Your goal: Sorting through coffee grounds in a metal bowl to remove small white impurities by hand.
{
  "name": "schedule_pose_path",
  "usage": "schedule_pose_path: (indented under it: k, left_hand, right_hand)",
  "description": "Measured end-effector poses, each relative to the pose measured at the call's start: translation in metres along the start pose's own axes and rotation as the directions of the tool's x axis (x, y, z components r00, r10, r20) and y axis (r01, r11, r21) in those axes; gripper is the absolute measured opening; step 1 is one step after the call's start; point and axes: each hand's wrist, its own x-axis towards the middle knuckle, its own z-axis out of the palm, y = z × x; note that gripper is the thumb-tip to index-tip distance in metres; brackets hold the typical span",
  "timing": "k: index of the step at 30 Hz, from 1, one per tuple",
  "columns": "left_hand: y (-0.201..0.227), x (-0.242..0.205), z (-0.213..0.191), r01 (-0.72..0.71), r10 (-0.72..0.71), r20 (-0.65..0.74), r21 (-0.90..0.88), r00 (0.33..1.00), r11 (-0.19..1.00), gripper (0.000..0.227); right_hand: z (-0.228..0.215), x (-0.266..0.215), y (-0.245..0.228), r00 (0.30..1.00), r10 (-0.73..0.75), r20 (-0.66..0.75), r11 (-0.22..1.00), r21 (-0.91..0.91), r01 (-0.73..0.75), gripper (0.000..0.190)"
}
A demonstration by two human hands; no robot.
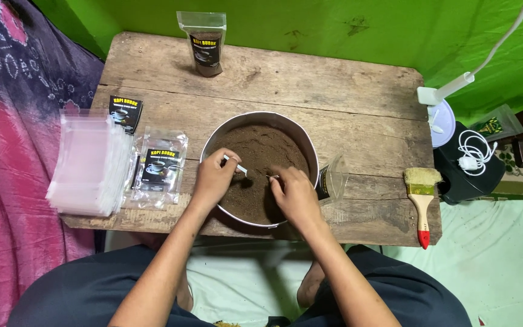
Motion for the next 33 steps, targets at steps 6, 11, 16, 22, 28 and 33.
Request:
schedule_pose_path:
  k: [6, 11, 16, 22, 28, 33]
  left_hand:
    - [-0.001, 0.012, -0.007, -0.067, 0.064, -0.034, -0.094, 0.997, 0.993, 0.017]
    - [0.007, 0.015, 0.011, -0.140, 0.137, -0.026, -0.154, 0.990, 0.978, 0.016]
    - [0.018, 0.014, 0.034, -0.175, 0.180, 0.003, -0.222, 0.984, 0.959, 0.016]
    - [0.040, 0.013, 0.055, -0.180, 0.192, 0.023, -0.263, 0.981, 0.948, 0.015]
    - [0.059, 0.011, 0.078, -0.169, 0.195, 0.052, -0.316, 0.979, 0.934, 0.013]
    - [0.074, 0.003, 0.086, -0.253, 0.281, 0.035, -0.337, 0.959, 0.907, 0.013]
  right_hand:
    - [-0.054, -0.010, -0.066, 0.978, -0.088, -0.191, 0.996, 0.011, 0.091, 0.049]
    - [-0.092, -0.020, -0.037, 0.836, -0.336, -0.433, 0.931, -0.016, 0.366, 0.025]
    - [-0.129, -0.018, 0.007, 0.745, -0.228, -0.627, 0.917, 0.119, 0.381, 0.015]
    - [-0.125, -0.024, 0.018, 0.999, 0.037, -0.019, 0.894, 0.446, -0.025, 0.124]
    - [-0.087, -0.028, 0.034, 0.988, 0.137, 0.076, 0.893, 0.421, -0.156, 0.142]
    - [-0.032, -0.025, 0.085, 0.983, 0.052, -0.175, 0.969, 0.245, -0.007, 0.071]
